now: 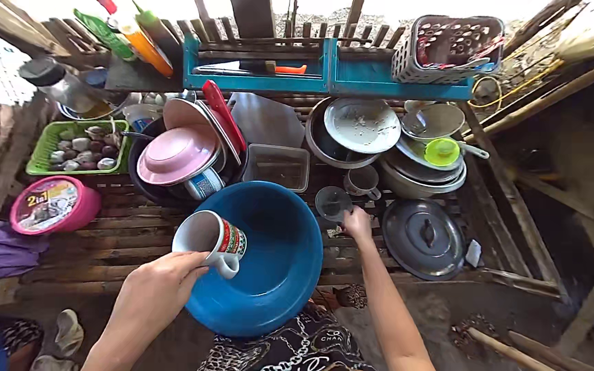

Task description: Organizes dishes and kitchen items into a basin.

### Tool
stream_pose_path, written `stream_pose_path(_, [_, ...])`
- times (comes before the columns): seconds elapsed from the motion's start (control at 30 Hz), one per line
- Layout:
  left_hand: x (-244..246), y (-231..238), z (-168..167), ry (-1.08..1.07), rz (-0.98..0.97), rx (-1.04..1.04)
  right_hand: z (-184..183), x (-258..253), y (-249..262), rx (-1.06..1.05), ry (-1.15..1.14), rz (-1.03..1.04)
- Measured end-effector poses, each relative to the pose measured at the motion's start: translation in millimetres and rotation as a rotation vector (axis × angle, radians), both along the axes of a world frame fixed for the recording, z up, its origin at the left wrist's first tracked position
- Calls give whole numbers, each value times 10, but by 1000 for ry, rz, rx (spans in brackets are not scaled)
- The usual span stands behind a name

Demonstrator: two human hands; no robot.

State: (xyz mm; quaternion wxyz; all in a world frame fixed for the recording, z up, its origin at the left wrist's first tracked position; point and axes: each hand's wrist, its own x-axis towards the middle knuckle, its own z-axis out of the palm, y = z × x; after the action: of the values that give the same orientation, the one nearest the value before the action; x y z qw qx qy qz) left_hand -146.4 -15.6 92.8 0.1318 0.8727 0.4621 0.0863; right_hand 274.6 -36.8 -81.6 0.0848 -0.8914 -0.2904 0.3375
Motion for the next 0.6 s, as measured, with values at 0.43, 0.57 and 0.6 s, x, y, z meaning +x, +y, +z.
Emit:
stream_pose_path(0.43, [-408,-468,125,1,197,61,585,398,1237,914,565,-801])
stream_pose_path(0.57, [-437,-483,150,-18,209,62,755,206,857,912,535,-822])
stream_pose_path(0.6, [-442,-483,153,-18,214,64,831,119,663,899,573,-773])
